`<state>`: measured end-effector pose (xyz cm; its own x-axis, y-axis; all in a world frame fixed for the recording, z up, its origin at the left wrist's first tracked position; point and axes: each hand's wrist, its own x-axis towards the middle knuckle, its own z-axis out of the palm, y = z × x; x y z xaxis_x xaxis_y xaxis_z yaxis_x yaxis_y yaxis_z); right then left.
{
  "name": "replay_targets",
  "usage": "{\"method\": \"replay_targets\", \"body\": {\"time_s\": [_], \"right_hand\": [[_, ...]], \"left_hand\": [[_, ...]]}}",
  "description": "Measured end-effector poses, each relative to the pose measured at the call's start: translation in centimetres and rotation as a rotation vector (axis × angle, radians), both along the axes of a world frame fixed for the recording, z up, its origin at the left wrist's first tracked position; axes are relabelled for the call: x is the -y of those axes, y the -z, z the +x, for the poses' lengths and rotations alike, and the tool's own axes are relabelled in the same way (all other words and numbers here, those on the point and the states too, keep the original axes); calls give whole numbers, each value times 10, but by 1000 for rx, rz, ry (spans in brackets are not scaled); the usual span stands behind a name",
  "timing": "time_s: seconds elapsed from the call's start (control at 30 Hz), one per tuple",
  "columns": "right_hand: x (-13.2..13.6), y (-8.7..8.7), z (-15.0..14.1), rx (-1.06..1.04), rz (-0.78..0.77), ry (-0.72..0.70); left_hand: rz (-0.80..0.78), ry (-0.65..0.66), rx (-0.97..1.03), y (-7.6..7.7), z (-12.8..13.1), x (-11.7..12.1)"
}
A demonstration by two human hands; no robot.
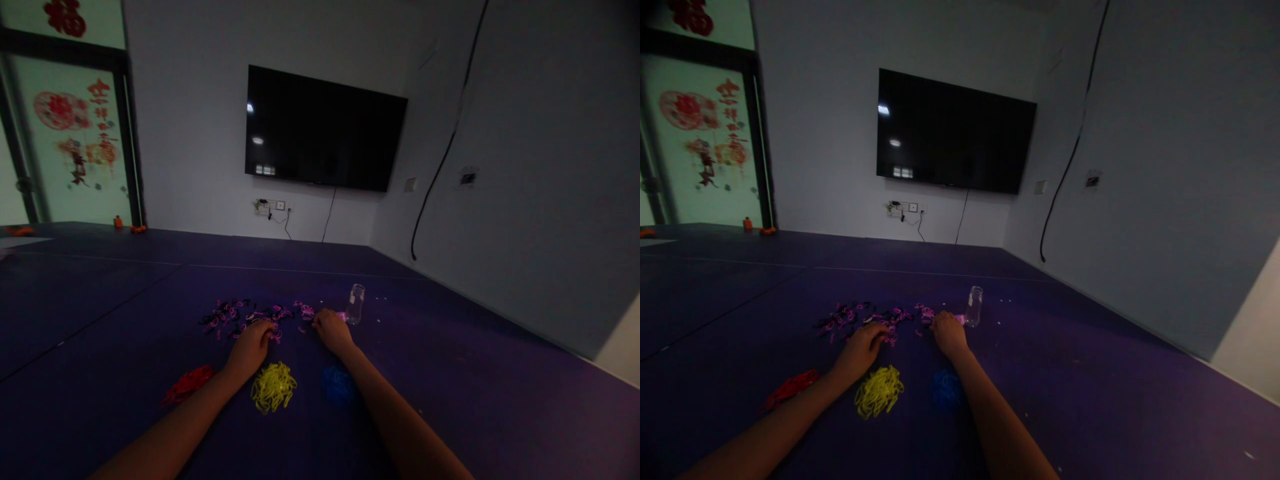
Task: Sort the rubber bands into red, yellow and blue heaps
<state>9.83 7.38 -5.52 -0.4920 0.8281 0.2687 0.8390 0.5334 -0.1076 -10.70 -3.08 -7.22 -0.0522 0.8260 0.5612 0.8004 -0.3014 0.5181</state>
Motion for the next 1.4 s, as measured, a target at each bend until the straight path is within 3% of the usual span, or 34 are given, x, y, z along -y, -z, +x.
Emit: {"method": "replay_targets", "body": {"time_s": [0.27, 0.6, 0.77, 0.97, 1.13, 1.27, 1.4], "right_hand": [[-3, 0, -5, 167, 76, -4], [1, -1, -3, 169, 81, -11], [10, -22, 7, 151, 88, 27], [37, -53, 56, 111, 87, 69], [60, -31, 126, 105, 40, 109], [65, -7, 160, 27, -49, 107], [70, -5, 164, -24, -135, 58]], "left_hand": [[3, 6, -15, 0, 0, 0], [19, -4, -16, 1, 0, 0], [0, -9, -22, 0, 1, 2], [-3, 11, -24, 0, 0, 1], [9, 20, -15, -2, -1, 3], [4, 55, 48, -26, 26, 4], [-94, 255, 113, -53, 98, -4]]}}
